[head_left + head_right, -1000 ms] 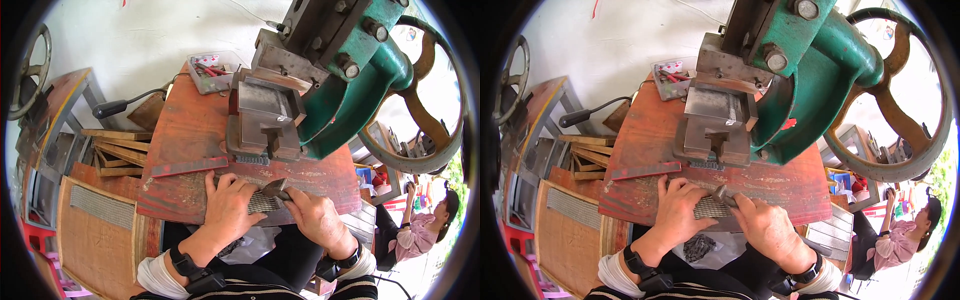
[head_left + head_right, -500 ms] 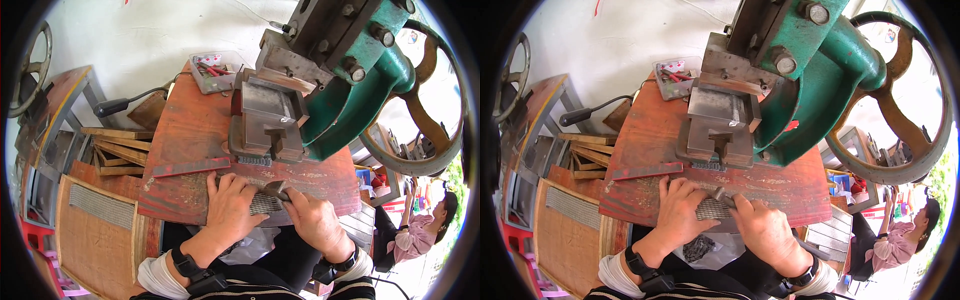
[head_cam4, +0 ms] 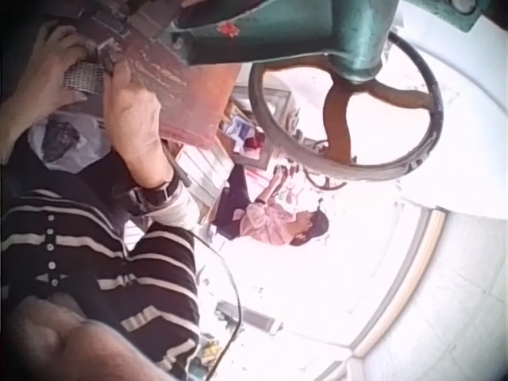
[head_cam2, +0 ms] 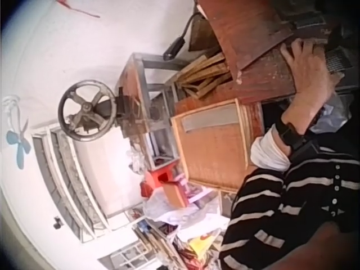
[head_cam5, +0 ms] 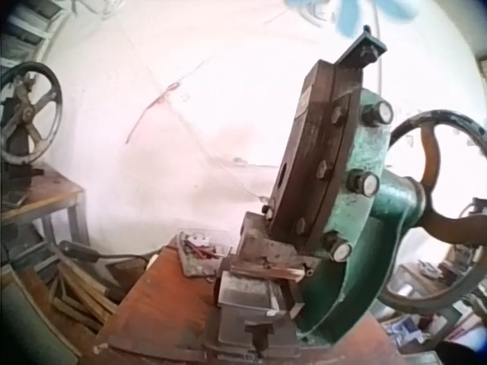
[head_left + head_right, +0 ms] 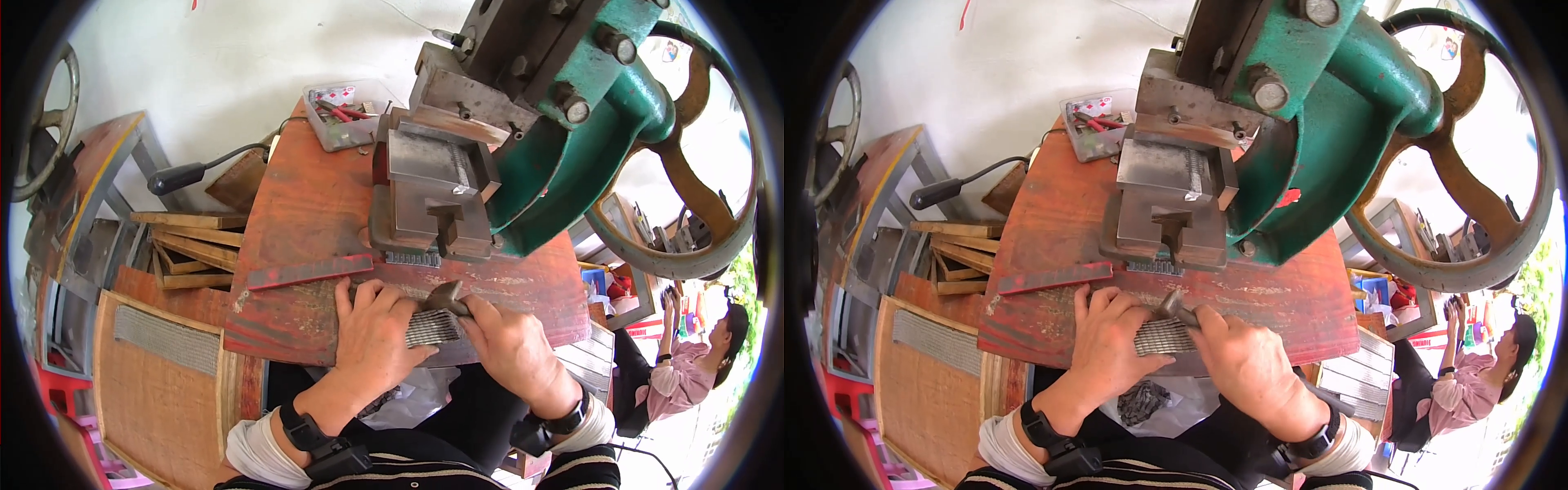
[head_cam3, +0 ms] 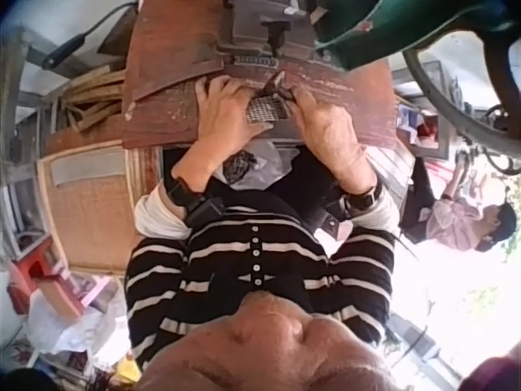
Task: Tapping metal mesh parts into a machine fixture using a small hammer to ensure alignment.
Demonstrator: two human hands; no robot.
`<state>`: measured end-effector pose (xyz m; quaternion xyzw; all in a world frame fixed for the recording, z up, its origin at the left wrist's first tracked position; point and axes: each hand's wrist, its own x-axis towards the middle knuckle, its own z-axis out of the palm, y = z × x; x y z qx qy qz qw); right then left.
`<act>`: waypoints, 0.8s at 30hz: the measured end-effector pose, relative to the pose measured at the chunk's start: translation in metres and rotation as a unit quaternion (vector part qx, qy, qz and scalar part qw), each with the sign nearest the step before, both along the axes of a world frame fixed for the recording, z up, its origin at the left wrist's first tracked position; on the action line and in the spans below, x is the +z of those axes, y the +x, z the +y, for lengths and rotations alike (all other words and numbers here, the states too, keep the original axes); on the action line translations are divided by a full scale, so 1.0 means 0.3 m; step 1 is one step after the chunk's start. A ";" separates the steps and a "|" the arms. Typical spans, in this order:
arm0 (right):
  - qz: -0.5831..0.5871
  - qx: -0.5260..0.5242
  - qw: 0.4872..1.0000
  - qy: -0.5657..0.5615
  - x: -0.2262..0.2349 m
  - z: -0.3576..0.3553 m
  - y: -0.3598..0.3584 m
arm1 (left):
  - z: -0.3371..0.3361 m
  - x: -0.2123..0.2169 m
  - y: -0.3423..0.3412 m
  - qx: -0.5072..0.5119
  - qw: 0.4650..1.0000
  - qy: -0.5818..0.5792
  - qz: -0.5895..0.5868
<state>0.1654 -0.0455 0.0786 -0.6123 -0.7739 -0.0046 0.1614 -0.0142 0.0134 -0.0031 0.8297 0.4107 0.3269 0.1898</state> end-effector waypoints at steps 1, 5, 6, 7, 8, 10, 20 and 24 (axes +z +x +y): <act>-0.020 -0.011 0.999 -0.039 -0.023 0.007 0.009 | 0.003 0.002 0.002 -0.001 1.000 0.002 0.000; 0.067 0.010 0.997 -0.038 -0.007 -0.066 0.065 | -0.006 -0.018 -0.013 0.005 1.000 0.009 0.000; 0.076 -0.017 0.997 -0.021 -0.017 -0.089 0.095 | -0.005 -0.019 -0.009 0.005 1.000 0.010 0.003; 0.088 -0.030 0.996 0.004 -0.043 -0.102 0.142 | -0.005 -0.014 -0.008 0.004 1.000 0.012 0.003; 0.049 -0.028 0.997 0.047 -0.081 -0.092 0.205 | -0.006 -0.009 -0.009 0.000 1.000 0.012 0.013; 0.014 -0.030 0.995 0.091 -0.164 -0.074 0.315 | -0.009 -0.012 -0.005 -0.008 0.999 0.013 0.029; 0.004 0.118 0.983 0.142 -0.182 -0.010 0.145 | -0.005 -0.025 -0.013 -0.002 0.999 0.042 0.023; -0.059 0.150 0.979 0.128 -0.179 0.011 0.040 | -0.010 -0.008 -0.006 0.007 0.998 0.051 0.032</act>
